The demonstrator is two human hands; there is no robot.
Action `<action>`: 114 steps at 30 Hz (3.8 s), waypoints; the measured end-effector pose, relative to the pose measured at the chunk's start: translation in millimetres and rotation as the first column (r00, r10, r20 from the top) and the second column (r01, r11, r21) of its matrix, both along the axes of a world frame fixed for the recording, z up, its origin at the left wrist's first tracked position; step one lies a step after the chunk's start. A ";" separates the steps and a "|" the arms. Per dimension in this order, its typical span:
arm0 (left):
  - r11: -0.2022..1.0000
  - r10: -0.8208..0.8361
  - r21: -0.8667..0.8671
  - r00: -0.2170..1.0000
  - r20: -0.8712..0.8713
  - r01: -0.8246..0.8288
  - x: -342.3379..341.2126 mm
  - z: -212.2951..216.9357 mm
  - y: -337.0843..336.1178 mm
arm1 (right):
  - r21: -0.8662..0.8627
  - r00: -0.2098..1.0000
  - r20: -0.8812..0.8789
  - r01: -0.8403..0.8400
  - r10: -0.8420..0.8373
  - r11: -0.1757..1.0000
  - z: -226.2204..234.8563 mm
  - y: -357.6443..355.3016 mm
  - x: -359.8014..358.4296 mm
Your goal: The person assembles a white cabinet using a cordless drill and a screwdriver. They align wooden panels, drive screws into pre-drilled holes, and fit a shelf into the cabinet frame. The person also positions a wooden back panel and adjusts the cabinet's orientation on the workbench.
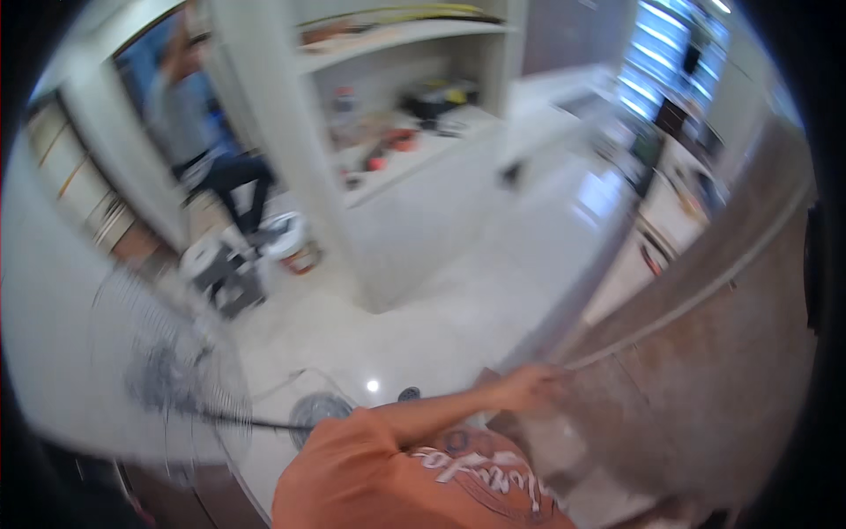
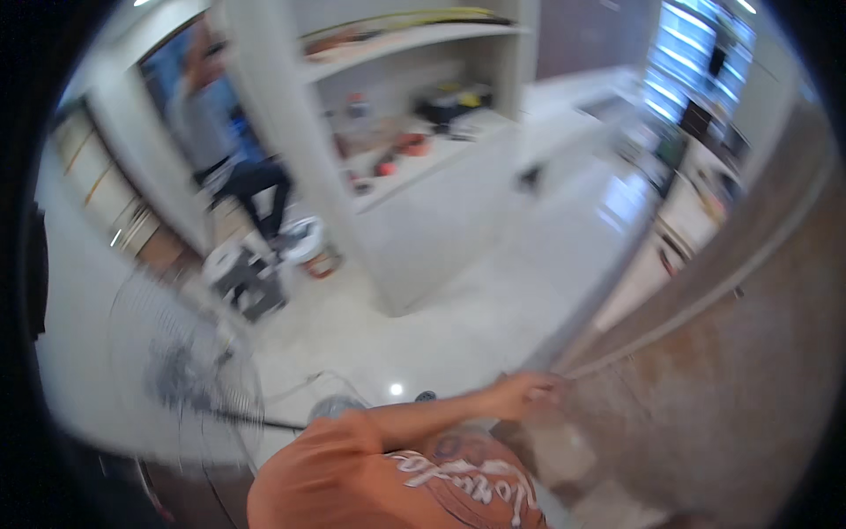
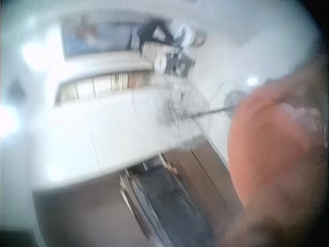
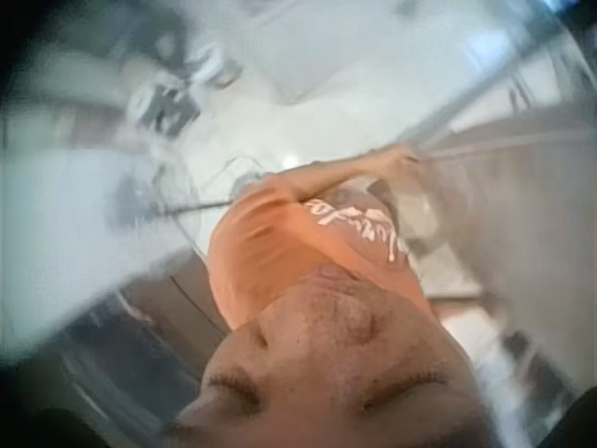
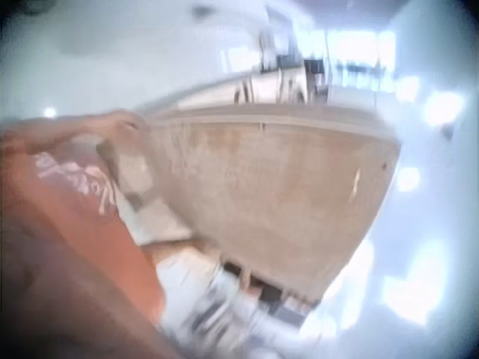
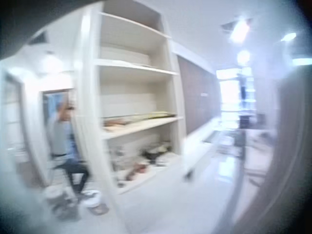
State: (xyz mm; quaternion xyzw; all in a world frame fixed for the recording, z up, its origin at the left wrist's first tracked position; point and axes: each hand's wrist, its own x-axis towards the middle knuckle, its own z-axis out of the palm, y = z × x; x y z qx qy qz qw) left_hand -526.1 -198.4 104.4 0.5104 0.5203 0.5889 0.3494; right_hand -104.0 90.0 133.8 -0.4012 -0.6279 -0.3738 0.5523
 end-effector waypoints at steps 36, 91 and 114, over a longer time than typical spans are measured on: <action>0.752 -0.417 -0.552 0.909 0.024 0.360 -364.9 -54.2 183.7 | 0.024 0.079 -0.994 -0.529 0.078 0.848 -59.7 -177.6 -239.7; -0.525 -0.808 -0.064 -0.521 -0.275 0.849 -132.8 68.0 371.0 | -0.198 0.331 -0.625 0.808 -0.706 0.555 102.7 -198.0 -385.2; -0.577 -0.752 -0.184 -0.429 0.500 0.796 4.9 58.9 481.5 | -0.276 0.104 -0.548 0.914 -0.830 0.297 163.2 -27.1 -526.2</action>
